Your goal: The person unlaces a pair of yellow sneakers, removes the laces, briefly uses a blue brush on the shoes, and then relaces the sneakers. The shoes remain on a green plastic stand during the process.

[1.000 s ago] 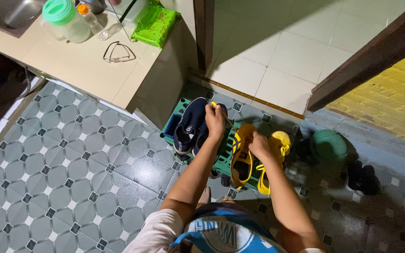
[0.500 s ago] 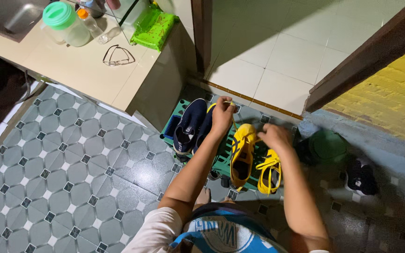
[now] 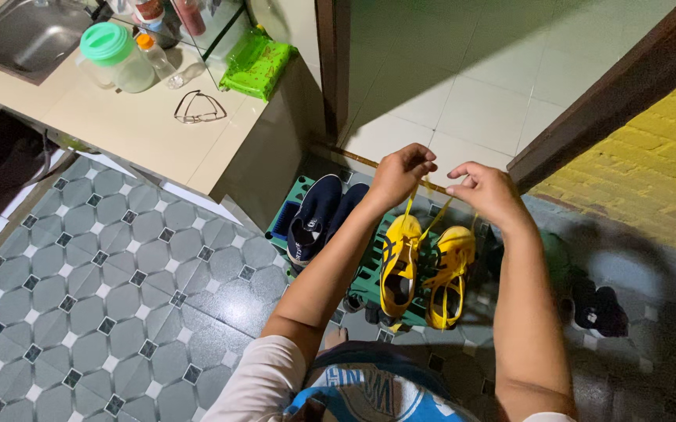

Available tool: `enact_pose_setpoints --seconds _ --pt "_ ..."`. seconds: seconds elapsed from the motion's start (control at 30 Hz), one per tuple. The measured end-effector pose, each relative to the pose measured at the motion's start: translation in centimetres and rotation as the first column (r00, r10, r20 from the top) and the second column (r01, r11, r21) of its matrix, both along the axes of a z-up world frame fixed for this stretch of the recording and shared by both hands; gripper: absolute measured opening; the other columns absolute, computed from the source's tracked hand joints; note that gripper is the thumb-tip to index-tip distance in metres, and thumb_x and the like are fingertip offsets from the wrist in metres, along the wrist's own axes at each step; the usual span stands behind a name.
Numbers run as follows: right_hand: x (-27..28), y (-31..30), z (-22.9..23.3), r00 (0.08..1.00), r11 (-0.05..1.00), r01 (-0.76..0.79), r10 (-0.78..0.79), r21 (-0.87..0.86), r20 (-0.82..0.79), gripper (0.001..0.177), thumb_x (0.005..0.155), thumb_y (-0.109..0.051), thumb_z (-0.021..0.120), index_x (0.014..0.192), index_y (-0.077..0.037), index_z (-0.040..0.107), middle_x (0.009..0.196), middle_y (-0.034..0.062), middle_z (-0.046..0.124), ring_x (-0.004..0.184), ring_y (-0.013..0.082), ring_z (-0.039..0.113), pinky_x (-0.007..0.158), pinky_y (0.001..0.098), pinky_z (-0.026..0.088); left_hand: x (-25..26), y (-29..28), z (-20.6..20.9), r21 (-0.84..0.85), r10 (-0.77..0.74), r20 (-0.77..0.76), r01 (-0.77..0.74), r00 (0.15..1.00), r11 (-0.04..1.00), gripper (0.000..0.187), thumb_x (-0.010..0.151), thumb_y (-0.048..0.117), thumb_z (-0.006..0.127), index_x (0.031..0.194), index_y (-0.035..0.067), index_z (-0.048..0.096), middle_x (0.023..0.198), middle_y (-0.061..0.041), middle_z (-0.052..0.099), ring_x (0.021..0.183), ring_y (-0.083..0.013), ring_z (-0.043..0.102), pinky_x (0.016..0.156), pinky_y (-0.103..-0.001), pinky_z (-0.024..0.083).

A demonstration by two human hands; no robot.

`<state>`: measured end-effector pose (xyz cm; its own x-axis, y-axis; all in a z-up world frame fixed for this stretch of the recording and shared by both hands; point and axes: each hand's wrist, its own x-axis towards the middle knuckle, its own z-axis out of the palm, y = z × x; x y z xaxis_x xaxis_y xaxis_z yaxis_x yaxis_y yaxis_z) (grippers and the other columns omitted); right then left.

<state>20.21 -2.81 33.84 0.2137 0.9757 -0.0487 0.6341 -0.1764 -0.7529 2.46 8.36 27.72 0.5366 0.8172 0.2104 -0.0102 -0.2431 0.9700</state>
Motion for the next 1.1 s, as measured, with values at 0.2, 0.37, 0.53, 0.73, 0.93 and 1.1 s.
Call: enact_pose_setpoints --seconds 0.2,0.37,0.53,0.73,0.93,1.1 --pt "0.6 0.3 2.6 0.958 0.974 -0.058 0.116 0.219 -0.262 0.028 0.089 -0.004 0.076 0.116 0.000 0.069 0.075 -0.0032 0.059 0.066 0.0042 0.051 0.058 0.0214 0.041 0.9 -0.8 3.1 0.023 -0.070 0.064 0.068 0.996 0.997 0.017 0.097 0.005 0.067 0.112 -0.002 0.067 0.105 -0.010 0.077 0.105 -0.0156 0.075 0.088 -0.029 0.058" --pt "0.8 0.4 4.2 0.915 0.937 -0.038 0.173 0.348 -0.365 0.025 0.093 0.001 0.071 0.118 0.003 0.066 0.089 -0.0002 0.065 0.078 0.0042 0.058 0.068 0.0206 0.049 1.4 -1.4 4.8 0.073 -0.113 0.146 0.104 0.983 0.992 0.017 0.098 0.006 0.067 0.114 -0.001 0.067 0.107 -0.008 0.076 0.107 -0.0133 0.074 0.090 -0.029 0.059" --pt "0.3 0.3 5.1 0.902 0.922 -0.013 0.178 0.388 -0.394 0.026 0.094 0.004 0.069 0.119 0.004 0.066 0.094 0.0012 0.066 0.083 0.0054 0.061 0.074 0.0208 0.052 1.0 -2.2 6.9 0.182 -0.076 0.085 0.059 0.993 0.982 0.024 0.093 0.009 0.073 0.115 0.002 0.067 0.105 -0.009 0.077 0.100 -0.0144 0.075 0.087 -0.029 0.059" --pt "0.1 0.5 3.6 0.878 0.918 0.000 0.189 0.396 -0.440 0.027 0.094 0.005 0.067 0.120 0.004 0.063 0.100 0.0017 0.068 0.087 0.0064 0.064 0.078 0.0216 0.055 1.2 -2.9 7.5 0.236 0.018 -0.025 -0.012 1.000 0.972 0.028 0.088 0.010 0.073 0.115 0.006 0.068 0.095 -0.011 0.077 0.085 -0.0195 0.078 0.076 -0.032 0.059" --pt "0.1 0.5 -1.5 0.937 0.952 0.051 0.059 0.301 -0.345 0.029 0.093 0.003 0.069 0.121 0.000 0.064 0.092 0.0036 0.066 0.079 0.0086 0.062 0.071 0.0231 0.052 1.4 -1.9 3.5 0.329 0.106 -0.117 -0.062 0.987 0.942 0.026 0.086 0.011 0.073 0.111 0.006 0.068 0.099 -0.013 0.078 0.091 -0.0264 0.077 0.079 -0.035 0.059" --pt "0.4 0.0 -7.1 0.990 0.968 0.132 -0.121 0.212 -0.067 0.021 0.092 -0.004 0.071 0.113 -0.006 0.072 0.098 0.0065 0.075 0.086 0.0151 0.069 0.077 0.0290 0.056 1.4 -0.8 -2.4 0.323 0.178 -0.244 -0.093 0.953 0.942 0.026 0.087 0.012 0.069 0.113 0.009 0.070 0.104 -0.012 0.078 0.096 -0.0303 0.075 0.082 -0.040 0.059"
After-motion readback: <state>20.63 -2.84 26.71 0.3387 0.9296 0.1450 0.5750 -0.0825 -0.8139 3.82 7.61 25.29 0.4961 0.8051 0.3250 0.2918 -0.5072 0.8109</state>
